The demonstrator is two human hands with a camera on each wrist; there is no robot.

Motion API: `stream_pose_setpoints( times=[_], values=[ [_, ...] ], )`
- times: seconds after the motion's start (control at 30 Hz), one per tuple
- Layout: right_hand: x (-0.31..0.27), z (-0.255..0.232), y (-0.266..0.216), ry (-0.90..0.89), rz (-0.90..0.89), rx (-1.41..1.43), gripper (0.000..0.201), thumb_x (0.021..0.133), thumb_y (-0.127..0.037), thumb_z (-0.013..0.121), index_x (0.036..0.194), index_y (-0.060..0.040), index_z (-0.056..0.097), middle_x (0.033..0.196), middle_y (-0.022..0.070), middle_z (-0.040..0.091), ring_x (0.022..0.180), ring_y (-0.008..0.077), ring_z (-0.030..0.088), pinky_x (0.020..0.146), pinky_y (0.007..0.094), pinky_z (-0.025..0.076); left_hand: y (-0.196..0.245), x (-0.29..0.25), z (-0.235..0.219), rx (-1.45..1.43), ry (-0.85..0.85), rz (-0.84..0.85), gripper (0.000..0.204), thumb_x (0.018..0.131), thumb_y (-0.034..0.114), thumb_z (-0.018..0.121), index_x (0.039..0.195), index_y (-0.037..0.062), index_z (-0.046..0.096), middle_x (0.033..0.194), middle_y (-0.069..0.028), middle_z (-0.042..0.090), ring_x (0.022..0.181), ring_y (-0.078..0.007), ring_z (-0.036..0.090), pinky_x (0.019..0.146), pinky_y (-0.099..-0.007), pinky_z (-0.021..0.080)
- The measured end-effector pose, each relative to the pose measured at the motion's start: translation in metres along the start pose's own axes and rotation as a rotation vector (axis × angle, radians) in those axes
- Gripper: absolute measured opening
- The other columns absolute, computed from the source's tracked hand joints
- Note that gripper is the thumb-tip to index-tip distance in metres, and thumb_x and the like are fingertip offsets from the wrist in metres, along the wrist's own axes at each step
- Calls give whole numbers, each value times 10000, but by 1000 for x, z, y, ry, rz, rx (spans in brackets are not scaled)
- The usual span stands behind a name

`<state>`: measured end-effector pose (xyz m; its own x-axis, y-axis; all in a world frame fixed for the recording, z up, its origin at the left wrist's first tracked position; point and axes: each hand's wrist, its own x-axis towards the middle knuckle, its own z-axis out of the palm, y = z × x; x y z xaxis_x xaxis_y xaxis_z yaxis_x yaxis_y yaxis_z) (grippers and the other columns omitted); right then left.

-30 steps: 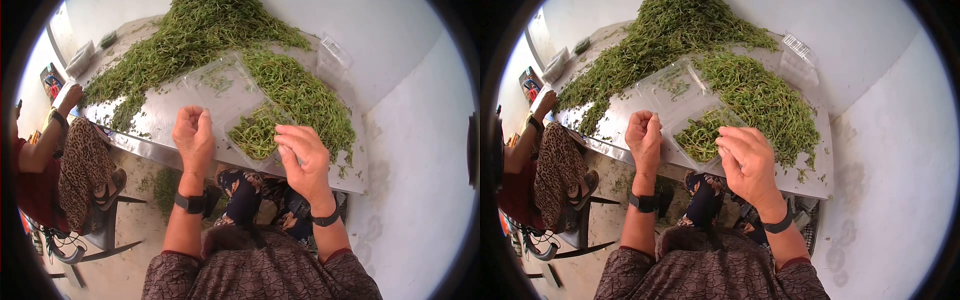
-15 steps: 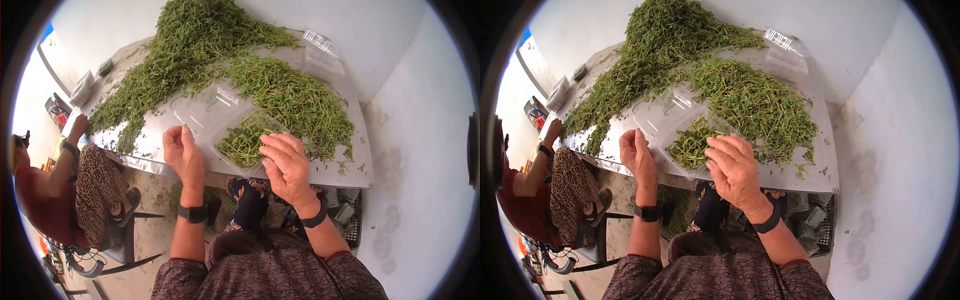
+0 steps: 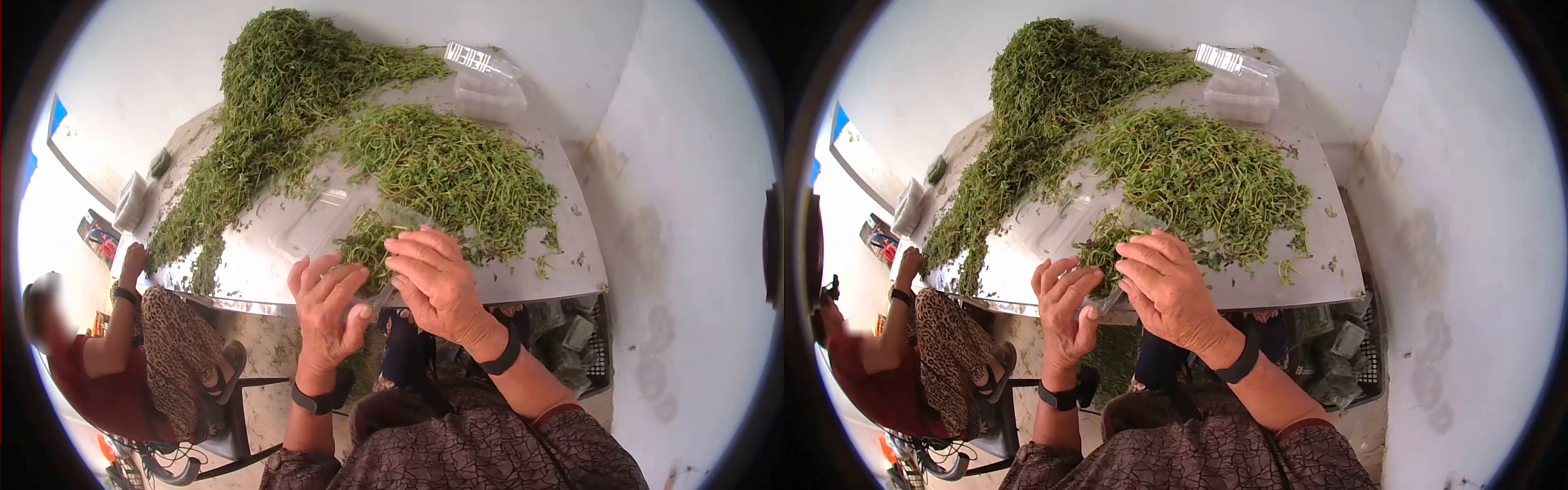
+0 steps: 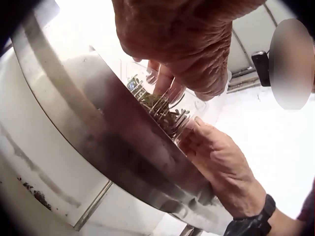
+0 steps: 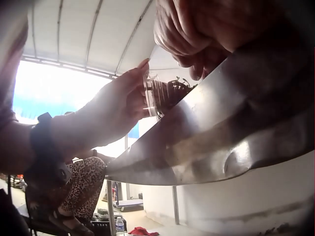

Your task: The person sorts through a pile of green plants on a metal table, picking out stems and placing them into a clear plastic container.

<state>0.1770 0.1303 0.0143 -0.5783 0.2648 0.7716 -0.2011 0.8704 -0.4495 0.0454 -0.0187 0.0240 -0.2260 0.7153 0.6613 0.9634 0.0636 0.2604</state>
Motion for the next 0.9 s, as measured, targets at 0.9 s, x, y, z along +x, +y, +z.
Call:
stream_pose_setpoints(
  times=[0.9],
  values=[
    [-7,3,6,188,186,172,224,819,-23,669,1030,38,623,1128,181,641,1122,359,585,936,419,493,-14,15,-33,105,-163,19,247,760,164,583,940,7,646,1023,-124,646,1084,-334,561,1052,-519,314]
  ],
)
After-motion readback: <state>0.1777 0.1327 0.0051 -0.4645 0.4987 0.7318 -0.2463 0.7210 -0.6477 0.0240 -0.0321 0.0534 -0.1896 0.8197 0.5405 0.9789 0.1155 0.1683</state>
